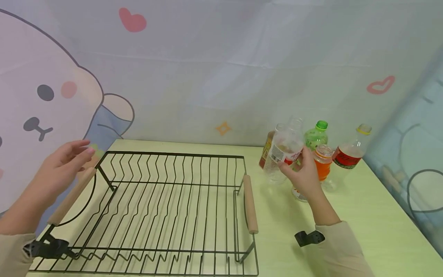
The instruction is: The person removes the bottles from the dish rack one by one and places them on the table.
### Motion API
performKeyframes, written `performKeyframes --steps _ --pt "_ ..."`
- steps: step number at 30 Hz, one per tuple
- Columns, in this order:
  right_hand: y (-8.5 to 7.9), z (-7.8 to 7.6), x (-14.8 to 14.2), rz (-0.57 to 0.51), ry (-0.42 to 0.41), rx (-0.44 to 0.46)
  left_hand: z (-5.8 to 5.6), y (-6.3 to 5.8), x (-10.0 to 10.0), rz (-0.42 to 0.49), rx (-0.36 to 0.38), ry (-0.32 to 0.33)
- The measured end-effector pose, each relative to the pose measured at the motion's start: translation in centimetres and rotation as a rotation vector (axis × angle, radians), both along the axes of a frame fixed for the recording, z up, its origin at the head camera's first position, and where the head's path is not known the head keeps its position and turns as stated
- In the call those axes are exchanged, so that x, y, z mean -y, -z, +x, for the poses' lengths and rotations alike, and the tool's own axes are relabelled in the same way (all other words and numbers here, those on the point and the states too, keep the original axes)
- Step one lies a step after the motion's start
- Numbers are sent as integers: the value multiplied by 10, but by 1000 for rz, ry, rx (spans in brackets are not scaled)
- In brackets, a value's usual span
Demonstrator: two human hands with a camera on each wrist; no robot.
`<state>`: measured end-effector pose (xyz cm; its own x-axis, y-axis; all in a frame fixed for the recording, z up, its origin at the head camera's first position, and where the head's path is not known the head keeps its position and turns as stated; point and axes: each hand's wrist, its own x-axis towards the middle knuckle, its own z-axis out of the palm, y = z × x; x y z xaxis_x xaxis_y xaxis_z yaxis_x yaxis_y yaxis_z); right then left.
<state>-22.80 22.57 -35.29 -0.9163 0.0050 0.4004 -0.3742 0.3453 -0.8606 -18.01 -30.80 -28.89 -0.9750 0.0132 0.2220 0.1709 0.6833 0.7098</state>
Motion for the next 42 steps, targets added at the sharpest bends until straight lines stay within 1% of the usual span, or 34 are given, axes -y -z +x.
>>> performKeyframes --steps 5,10,15,19,23,26,28,30,31,33,35,37,39,40,42 --pt "8 -2 1 -2 8 43 4 6 13 -40 12 -65" --pt "13 -4 0 11 18 51 7 18 28 -50 21 -104" --pt "19 -7 -2 13 5 81 7 25 34 -23 33 -102" --pt "24 -10 -2 13 -8 99 7 23 35 -33 42 -82" --pt "27 -12 -3 30 0 101 9 15 34 -75 34 -82" --pt "28 -13 -4 38 9 100 13 9 32 -91 12 -109" --pt "29 -13 -4 44 15 103 14 11 37 -100 -13 -138" --pt "30 -14 -4 47 20 107 7 20 53 -87 -52 -152" --pt "30 -14 -4 49 23 110 -1 31 69 -83 -83 -175" --pt "32 -14 -4 46 22 116 -22 57 109 -83 -141 -211" --pt "32 -14 -5 44 19 121 -43 82 150 -73 -186 -242" --pt "33 -15 -5 42 16 127 -60 103 184 -85 -215 -293" --pt "34 -15 -5 44 16 132 -67 114 203 -85 -222 -315" --pt "34 -16 -5 45 17 133 -68 117 209 -83 -226 -323" --pt "34 -16 -5 46 18 135 -68 122 215 -76 -230 -332"
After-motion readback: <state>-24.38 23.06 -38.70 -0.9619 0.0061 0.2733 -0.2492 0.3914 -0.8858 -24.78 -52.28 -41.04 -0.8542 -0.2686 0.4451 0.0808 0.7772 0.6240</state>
